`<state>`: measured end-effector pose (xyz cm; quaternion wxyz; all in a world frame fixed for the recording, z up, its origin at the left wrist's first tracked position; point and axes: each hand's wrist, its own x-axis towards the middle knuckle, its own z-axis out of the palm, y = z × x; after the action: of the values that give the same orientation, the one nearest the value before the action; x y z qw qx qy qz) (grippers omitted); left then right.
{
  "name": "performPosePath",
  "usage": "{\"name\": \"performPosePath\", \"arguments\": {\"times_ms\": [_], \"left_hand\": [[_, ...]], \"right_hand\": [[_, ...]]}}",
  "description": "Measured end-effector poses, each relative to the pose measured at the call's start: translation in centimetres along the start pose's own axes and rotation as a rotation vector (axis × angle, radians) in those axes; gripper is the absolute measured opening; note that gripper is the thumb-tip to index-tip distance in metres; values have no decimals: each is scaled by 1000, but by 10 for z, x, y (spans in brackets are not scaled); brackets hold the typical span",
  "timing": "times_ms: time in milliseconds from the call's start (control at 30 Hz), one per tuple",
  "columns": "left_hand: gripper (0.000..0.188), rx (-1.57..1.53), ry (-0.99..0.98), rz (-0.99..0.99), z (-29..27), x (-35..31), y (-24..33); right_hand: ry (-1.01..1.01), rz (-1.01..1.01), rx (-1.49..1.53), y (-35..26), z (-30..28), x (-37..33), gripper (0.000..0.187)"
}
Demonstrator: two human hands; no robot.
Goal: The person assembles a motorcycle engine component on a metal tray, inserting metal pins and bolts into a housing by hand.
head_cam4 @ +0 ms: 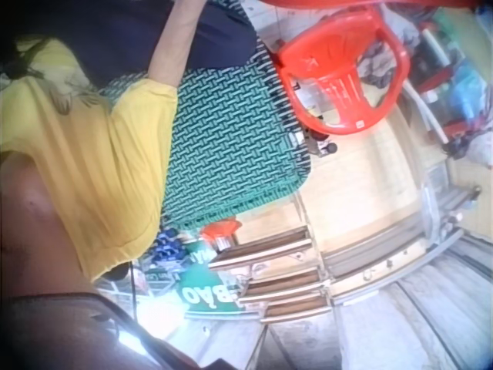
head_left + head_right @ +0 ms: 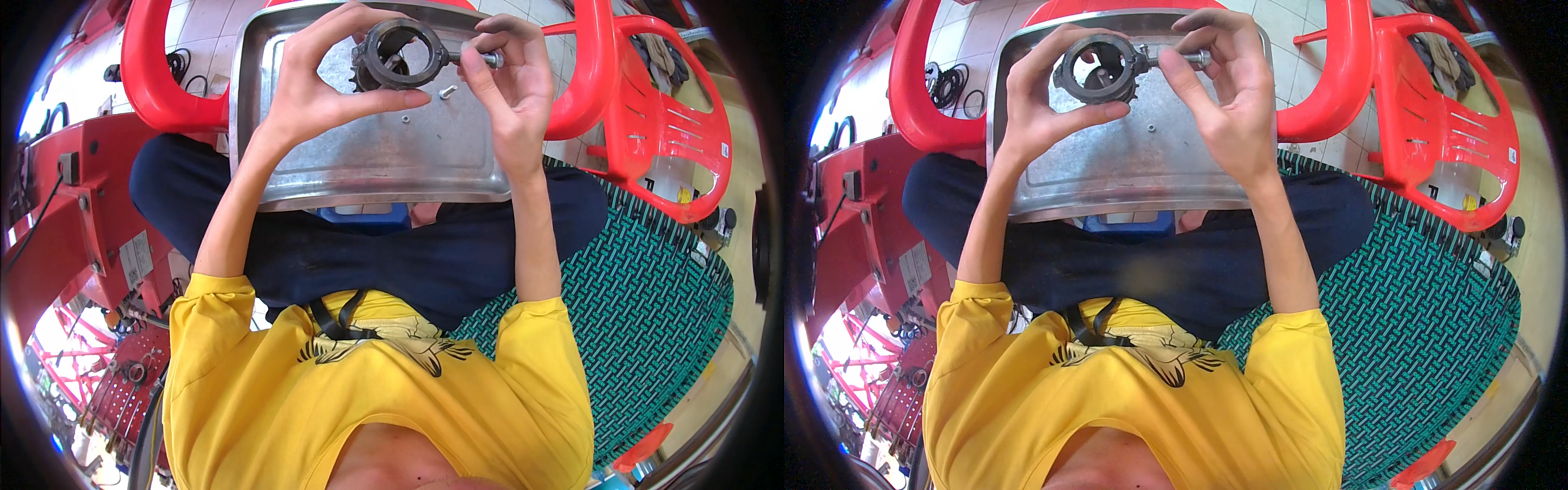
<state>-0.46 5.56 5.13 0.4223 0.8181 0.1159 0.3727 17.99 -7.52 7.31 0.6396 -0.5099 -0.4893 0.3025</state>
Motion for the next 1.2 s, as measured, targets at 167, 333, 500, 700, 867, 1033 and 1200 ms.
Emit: {"name": "performPosePath", "arguments": {"times_ms": [167, 333, 500, 700, 867, 1033, 1200], "left_hand": [[60, 5, 2, -25, -2, -3, -4], [66, -63, 9, -85, -2, -8, -10], [67, -103, 40, -125, 1, -15, -22], [54, -185, -5, -223, 1, -13, -26], [56, -185, 29, -175, 3, -15, -24], [62, -117, 11, -162, 0, -12, -17], [66, -24, 39, -112, 2, -9, -8]], "right_hand": [[-1, -123, -74, 6, -2, 2, 35], [129, -156, -115, -1, 9, 7, 24], [-34, -453, -541, -4, -12, 14, 20], [-21, -865, -816, 7, -15, 20, 22], [73, -819, -711, 15, -10, 20, 21], [69, -304, -442, 5, 1, 13, 12], [4, -154, -593, 3, -6, 4, 13]]}}
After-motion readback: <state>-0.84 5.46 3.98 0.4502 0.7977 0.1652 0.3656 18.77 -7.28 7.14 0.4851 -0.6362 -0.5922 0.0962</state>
